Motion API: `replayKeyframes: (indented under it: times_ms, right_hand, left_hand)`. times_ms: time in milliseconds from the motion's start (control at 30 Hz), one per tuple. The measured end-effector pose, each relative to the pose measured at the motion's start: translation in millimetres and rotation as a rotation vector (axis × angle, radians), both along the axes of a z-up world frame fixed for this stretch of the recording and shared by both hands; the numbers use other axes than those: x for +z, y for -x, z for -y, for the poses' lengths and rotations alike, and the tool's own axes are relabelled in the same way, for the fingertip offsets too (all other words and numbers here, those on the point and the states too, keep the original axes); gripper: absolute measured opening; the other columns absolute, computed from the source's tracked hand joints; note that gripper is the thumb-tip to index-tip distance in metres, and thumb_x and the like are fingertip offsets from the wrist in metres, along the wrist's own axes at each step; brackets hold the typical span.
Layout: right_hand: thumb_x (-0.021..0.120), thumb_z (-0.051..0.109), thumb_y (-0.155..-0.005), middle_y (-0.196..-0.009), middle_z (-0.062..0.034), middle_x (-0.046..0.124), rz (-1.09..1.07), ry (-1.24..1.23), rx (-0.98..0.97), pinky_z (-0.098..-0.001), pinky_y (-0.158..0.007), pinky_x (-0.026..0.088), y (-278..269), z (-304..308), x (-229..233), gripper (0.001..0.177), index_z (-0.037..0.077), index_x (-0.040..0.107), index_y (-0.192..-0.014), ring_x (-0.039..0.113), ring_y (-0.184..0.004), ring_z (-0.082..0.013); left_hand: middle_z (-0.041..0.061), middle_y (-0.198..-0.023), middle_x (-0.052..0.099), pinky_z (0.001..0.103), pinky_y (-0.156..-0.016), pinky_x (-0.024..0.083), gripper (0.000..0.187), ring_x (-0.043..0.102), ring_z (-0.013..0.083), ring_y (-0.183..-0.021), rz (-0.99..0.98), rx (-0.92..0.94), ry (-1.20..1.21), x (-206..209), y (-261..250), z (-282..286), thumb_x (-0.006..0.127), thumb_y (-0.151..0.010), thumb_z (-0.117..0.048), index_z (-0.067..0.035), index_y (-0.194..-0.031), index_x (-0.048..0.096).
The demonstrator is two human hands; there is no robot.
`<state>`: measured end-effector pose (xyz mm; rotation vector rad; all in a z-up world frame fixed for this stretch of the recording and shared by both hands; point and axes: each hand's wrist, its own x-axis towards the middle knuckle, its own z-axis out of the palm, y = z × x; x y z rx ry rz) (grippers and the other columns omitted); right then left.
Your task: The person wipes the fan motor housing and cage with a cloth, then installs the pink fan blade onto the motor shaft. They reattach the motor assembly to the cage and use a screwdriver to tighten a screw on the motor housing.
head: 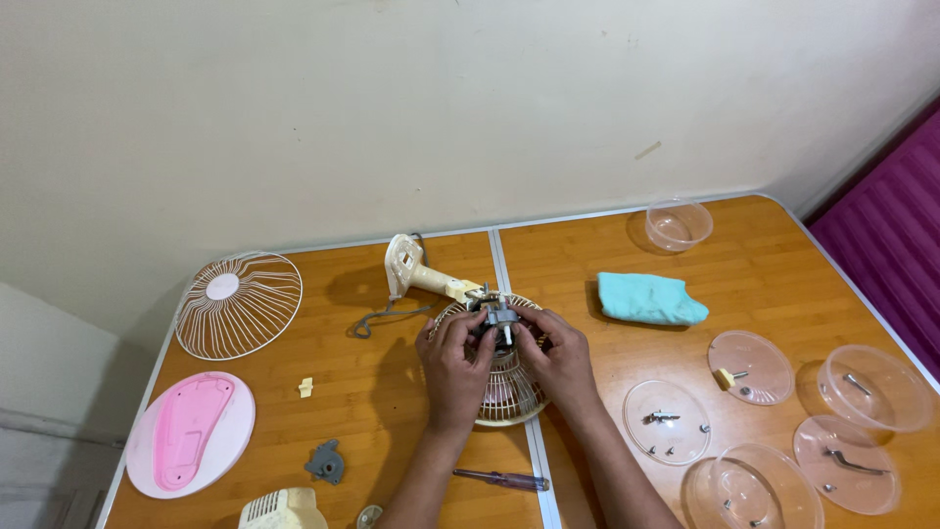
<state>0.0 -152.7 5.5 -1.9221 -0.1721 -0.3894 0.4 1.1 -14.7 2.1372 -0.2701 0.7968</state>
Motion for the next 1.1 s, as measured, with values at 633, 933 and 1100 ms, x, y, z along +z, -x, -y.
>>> replayKeyframes:
  times_ms: [633,933,1100]
  right_hand:
    - [0.078,0.011,-0.086,-0.126,-0.0081,0.066,0.293,0.396,-0.214,-0.0377,-0.095,0.054,11,-9,4,0.030,0.013,0.078,-0.116,0.058,-0.114,-0.0282]
    - [0.076,0.008,-0.088,-0.132,-0.0134,0.062,0.208,0.215,-0.152,-0.0346,-0.094,0.059,9,-7,-3,0.032,0.011,0.076,-0.120,0.066,-0.112,-0.0236]
    - [0.076,0.008,-0.089,-0.128,-0.0117,0.065,0.184,0.181,-0.162,-0.0336,-0.090,0.059,9,-8,-2,0.030,0.010,0.077,-0.119,0.068,-0.107,-0.0213]
  left_hand:
    - [0.000,-0.113,0.071,0.069,-0.121,0.003,0.026,0.058,0.0269,-0.127,0.085,0.140,-0.179,0,4,2,0.077,-0.088,-0.025,-0.015,-0.111,0.073]
    - [0.002,-0.116,0.069,0.071,-0.123,0.004,0.028,0.058,0.0272,-0.131,0.055,0.068,-0.124,-9,2,0,0.076,-0.090,-0.021,-0.015,-0.118,0.071]
    - [0.000,-0.118,0.067,0.070,-0.124,0.006,0.027,0.054,0.0259,-0.134,0.058,0.099,-0.150,-5,5,0,0.074,-0.092,-0.024,-0.017,-0.118,0.072]
